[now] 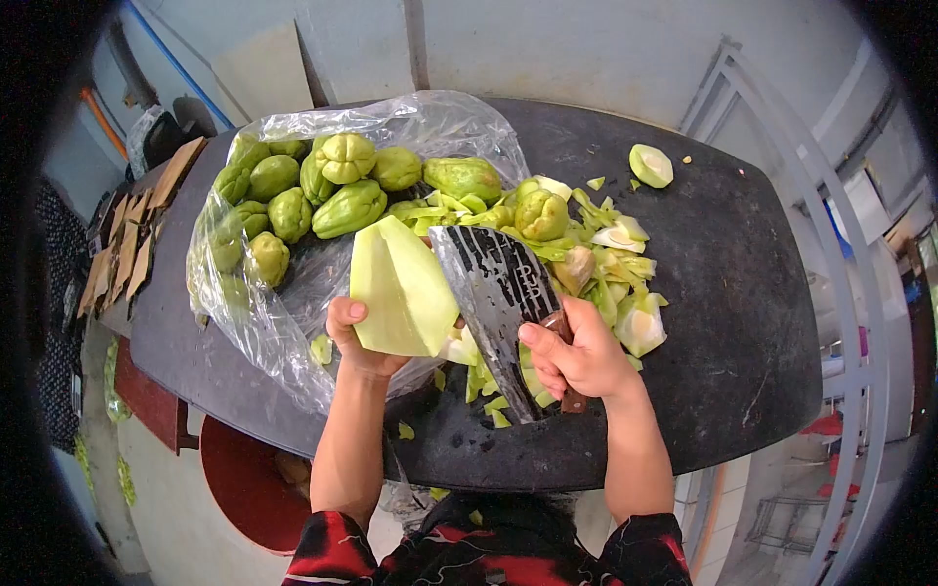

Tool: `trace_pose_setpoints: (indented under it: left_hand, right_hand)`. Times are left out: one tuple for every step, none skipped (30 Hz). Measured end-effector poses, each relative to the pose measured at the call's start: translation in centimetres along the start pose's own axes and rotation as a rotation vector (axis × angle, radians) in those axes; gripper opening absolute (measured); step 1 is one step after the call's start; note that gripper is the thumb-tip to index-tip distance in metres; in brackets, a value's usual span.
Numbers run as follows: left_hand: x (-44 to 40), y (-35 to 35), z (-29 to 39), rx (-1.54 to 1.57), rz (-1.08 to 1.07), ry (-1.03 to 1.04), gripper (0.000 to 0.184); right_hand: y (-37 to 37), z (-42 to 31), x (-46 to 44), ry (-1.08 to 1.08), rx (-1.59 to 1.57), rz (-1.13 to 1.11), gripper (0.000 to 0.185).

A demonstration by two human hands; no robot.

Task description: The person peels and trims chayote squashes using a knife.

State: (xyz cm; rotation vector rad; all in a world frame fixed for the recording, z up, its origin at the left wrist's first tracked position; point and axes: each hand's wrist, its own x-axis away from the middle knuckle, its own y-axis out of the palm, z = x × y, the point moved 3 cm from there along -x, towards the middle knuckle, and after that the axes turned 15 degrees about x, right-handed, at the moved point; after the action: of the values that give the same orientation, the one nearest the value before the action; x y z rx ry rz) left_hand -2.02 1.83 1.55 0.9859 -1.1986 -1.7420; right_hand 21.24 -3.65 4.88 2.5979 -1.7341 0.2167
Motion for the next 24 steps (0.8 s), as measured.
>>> trace_pose_setpoints:
  left_hand:
    - [0.0, 0.0, -0.1, 0.005, -0.004, -0.008, 0.088]
    - [-0.1, 0.0, -0.1, 0.01, -0.008, -0.016, 0.09]
    - [-0.1, 0.1, -0.1, 0.011, -0.007, -0.016, 0.09]
    - [-0.1, 0.3, 0.0, -0.001, -0.032, -0.042, 0.091]
    - [-0.1, 0.5, 0.0, -0.013, -0.057, -0.068, 0.093]
    - [0.0, 0.5, 0.0, -0.013, -0.056, -0.067, 0.093]
    - [0.1, 0.4, 0.0, -0.004, -0.038, -0.061, 0.092]
    - [0.1, 0.4, 0.0, 0.004, -0.02, -0.055, 0.092]
    - [0.2, 0.2, 0.0, 0.005, -0.02, -0.056, 0.092]
    - [0.2, -0.1, 0.0, -0.003, -0.023, -0.059, 0.092]
    - [0.2, -0.4, 0.0, -0.011, -0.026, -0.063, 0.091]
    - [0.3, -0.6, -0.1, -0.01, -0.025, -0.064, 0.091]
    - [0.3, -0.7, -0.1, -0.027, -0.013, -0.051, 0.093]
    - [0.3, -0.9, -0.1, -0.044, -0.001, -0.038, 0.095]
    - [0.3, -0.9, -0.1, -0.043, -0.001, -0.038, 0.095]
    - [0.4, -0.9, -0.2, -0.044, 0.007, -0.034, 0.095]
    - [0.4, -0.8, -0.2, -0.045, 0.016, -0.03, 0.095]
    - [0.4, -0.8, -0.3, -0.043, 0.017, -0.031, 0.095]
    - [0.4, -0.6, -0.3, -0.051, 0.012, -0.032, 0.096]
    - [0.3, -0.4, -0.3, -0.058, 0.007, -0.033, 0.097]
    - [0.4, 0.2, -0.4, -0.058, 0.009, -0.033, 0.097]
    - [0.4, 1.1, -0.5, -0.021, 0.007, -0.04, 0.093]
    - [0.3, 1.6, -0.6, 0.016, 0.006, -0.047, 0.089]
    - [0.4, 1.0, -0.8, 0.017, 0.007, -0.048, 0.089]
  right_hand:
    - [-0.1, 0.2, 0.0, -0.004, -0.001, -0.011, 0.025]
    - [-0.2, 0.3, 0.0, -0.008, -0.003, -0.022, 0.025]
    - [-0.3, 0.3, 0.0, -0.007, -0.003, -0.022, 0.025]
    - [-0.3, 0.3, 0.0, -0.006, 0.002, -0.024, 0.025]
    - [-0.3, 0.4, 0.0, -0.005, 0.007, -0.027, 0.025]
    - [-0.3, 0.4, 0.0, -0.004, 0.006, -0.027, 0.025]
    - [-0.3, 0.6, -0.1, 0.003, 0.009, -0.024, 0.025]
    - [-0.3, 0.6, -0.1, 0.01, 0.011, -0.02, 0.026]
    - [-0.3, 0.6, -0.1, 0.011, 0.011, -0.019, 0.026]
    - [-0.2, 0.6, -0.1, 0.018, 0.007, -0.014, 0.027]
    - [-0.2, 0.6, -0.2, 0.026, 0.004, -0.009, 0.028]
    - [-0.1, 0.5, -0.2, 0.027, 0.004, -0.008, 0.028]
    - [0.0, 0.5, -0.2, 0.025, -0.003, -0.009, 0.028]
    - [0.0, 0.4, -0.2, 0.023, -0.01, -0.011, 0.029]
    - [0.1, 0.4, -0.2, 0.025, -0.01, -0.01, 0.029]
    - [0.2, 0.5, -0.3, 0.025, -0.017, -0.008, 0.028]
    - [0.2, 0.6, -0.3, 0.025, -0.025, -0.005, 0.027]
    - [0.2, 0.7, -0.3, 0.027, -0.025, -0.005, 0.027]
    - [0.1, 0.9, -0.3, 0.021, -0.017, 0.0, 0.024]
    - [0.1, 0.9, -0.3, 0.014, -0.009, 0.003, 0.022]
    - [0.1, 0.9, -0.3, 0.016, -0.01, 0.003, 0.022]
    - [0.2, 0.9, -0.4, 0.019, -0.013, 0.01, 0.02]
    - [0.3, 0.9, -0.4, 0.022, -0.016, 0.018, 0.019]
    - [0.6, 0.8, -0.5, 0.024, -0.016, 0.019, 0.019]
